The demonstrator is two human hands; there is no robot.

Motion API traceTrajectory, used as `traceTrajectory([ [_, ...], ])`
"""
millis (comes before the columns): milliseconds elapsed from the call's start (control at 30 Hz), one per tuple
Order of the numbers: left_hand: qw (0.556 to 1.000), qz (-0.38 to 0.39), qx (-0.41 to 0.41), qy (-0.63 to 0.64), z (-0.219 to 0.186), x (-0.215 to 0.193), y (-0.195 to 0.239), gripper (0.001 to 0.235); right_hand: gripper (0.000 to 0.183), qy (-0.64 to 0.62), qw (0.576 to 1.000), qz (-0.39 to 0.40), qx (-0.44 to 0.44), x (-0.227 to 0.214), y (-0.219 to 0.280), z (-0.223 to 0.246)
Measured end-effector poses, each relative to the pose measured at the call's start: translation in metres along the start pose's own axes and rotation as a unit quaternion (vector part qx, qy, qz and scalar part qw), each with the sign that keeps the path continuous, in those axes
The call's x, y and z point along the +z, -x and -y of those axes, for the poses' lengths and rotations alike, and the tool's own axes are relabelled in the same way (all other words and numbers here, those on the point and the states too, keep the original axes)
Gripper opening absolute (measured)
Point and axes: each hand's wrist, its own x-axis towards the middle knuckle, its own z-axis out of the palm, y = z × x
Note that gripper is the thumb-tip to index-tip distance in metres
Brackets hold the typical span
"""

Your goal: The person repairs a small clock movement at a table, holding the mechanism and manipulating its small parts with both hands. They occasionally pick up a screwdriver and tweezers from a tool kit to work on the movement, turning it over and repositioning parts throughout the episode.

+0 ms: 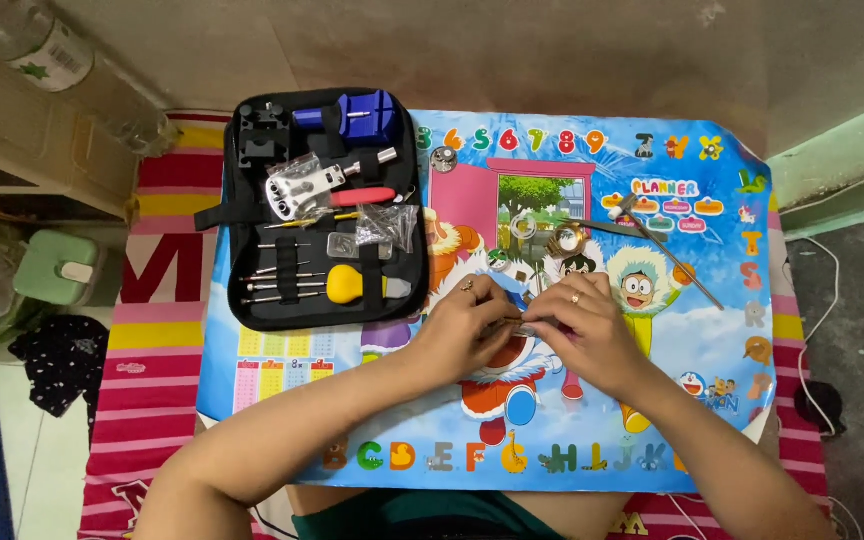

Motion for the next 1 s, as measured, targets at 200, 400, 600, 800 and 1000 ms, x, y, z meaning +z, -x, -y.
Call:
traceTrajectory([
  [200,0.997,-0.040,0.054,-0.044,-0.014,-0.009,-0.005,0.006,0.017,0.007,1.000,0.001,0.001,-0.011,-0.002,-0.003],
  [400,0.992,-0.093,0.043,-0.073,-0.003,-0.005,-0.003,0.003,0.012,0.036,0.998,-0.022,0.041,-0.020,0.003,-0.030],
  [600,0.996,-0.081,-0.006,-0.039,-0.001,-0.006,-0.001,0.006,0.009,0.067,0.996,0.051,0.019,-0.012,-0.008,0.006],
  [800,0.996,-0.060,0.008,-0.058,-0.001,-0.004,-0.001,0.003,0.004,0.092,0.995,0.037,0.013,-0.011,-0.007,-0.003],
  [1000,0.997,-0.040,0.026,-0.067,0.008,0.003,0.002,0.006,0.004,0.130,0.991,-0.007,-0.007,-0.008,-0.007,-0.016],
])
